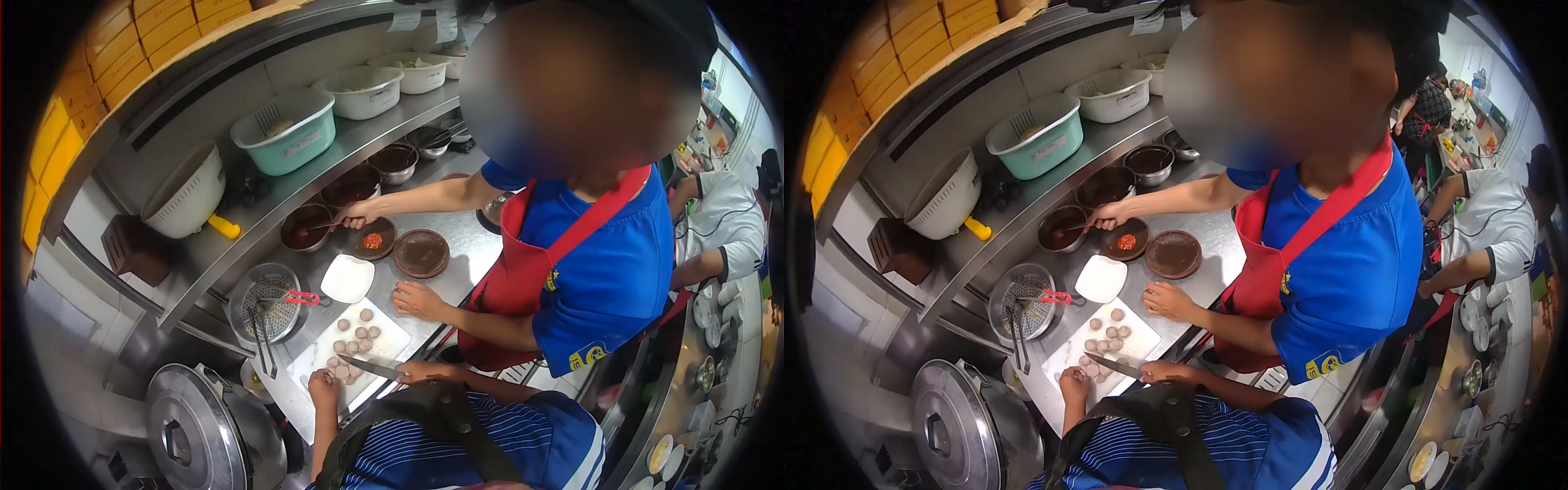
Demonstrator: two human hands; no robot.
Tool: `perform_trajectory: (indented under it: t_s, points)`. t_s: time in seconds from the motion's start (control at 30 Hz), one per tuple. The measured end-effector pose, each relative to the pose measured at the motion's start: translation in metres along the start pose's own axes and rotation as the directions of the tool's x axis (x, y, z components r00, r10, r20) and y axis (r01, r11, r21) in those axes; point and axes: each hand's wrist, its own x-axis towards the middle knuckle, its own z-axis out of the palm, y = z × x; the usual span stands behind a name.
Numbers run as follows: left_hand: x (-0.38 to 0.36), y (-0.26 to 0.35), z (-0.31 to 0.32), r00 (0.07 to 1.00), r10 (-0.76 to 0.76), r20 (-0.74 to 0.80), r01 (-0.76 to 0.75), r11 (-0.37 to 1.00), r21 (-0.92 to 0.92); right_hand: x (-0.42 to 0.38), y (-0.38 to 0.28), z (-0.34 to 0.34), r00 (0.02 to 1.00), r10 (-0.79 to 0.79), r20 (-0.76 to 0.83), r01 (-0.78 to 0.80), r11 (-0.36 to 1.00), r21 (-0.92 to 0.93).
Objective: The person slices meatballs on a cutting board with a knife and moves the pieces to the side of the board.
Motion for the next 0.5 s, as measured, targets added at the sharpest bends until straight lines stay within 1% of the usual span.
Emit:
perform_trajectory:
  t_s: [0.07,0.13,0.2,0.27,0.33,0.4,0.43,0.47,0.5]
  points:
    - [0.004,-0.007,0.006,0.999,0.023,-0.031,-0.023,1.000,0.002,0.002,0.000,-0.005,0.999,-0.036,-0.002,0.036,0.999,-0.023]
    - [0.005,-0.013,0.010,0.999,0.001,-0.048,-0.002,1.000,-0.031,0.004,0.002,-0.011,0.998,-0.065,-0.001,0.065,0.997,-0.043]
    - [0.008,-0.016,0.016,0.998,0.001,-0.063,-0.002,1.000,-0.022,0.009,0.004,-0.017,0.995,-0.077,0.058,0.083,0.991,-0.102]
    - [0.009,-0.019,0.020,0.997,-0.006,-0.082,0.005,1.000,-0.013,0.012,0.005,-0.023,0.993,-0.080,0.084,0.090,0.989,-0.121]
    - [0.008,-0.015,0.021,0.994,-0.050,-0.100,0.045,0.997,-0.056,0.013,0.008,-0.026,0.990,-0.080,0.118,0.097,0.985,-0.144]
    - [0.006,-0.007,0.017,0.991,-0.070,-0.112,0.064,0.996,-0.060,0.012,0.013,-0.027,0.982,-0.172,0.079,0.180,0.978,-0.106]
    - [0.006,-0.002,0.016,0.989,-0.084,-0.120,0.077,0.995,-0.066,0.010,0.016,-0.031,0.982,-0.169,0.088,0.178,0.978,-0.111]
    - [0.006,-0.007,0.020,0.988,-0.088,-0.130,0.079,0.994,-0.077,0.011,0.020,-0.039,0.982,-0.167,0.085,0.177,0.976,-0.124]
    - [0.007,-0.016,0.024,0.984,-0.125,-0.129,0.114,0.989,-0.092,0.015,0.022,-0.053,0.982,-0.170,0.081,0.181,0.972,-0.148]
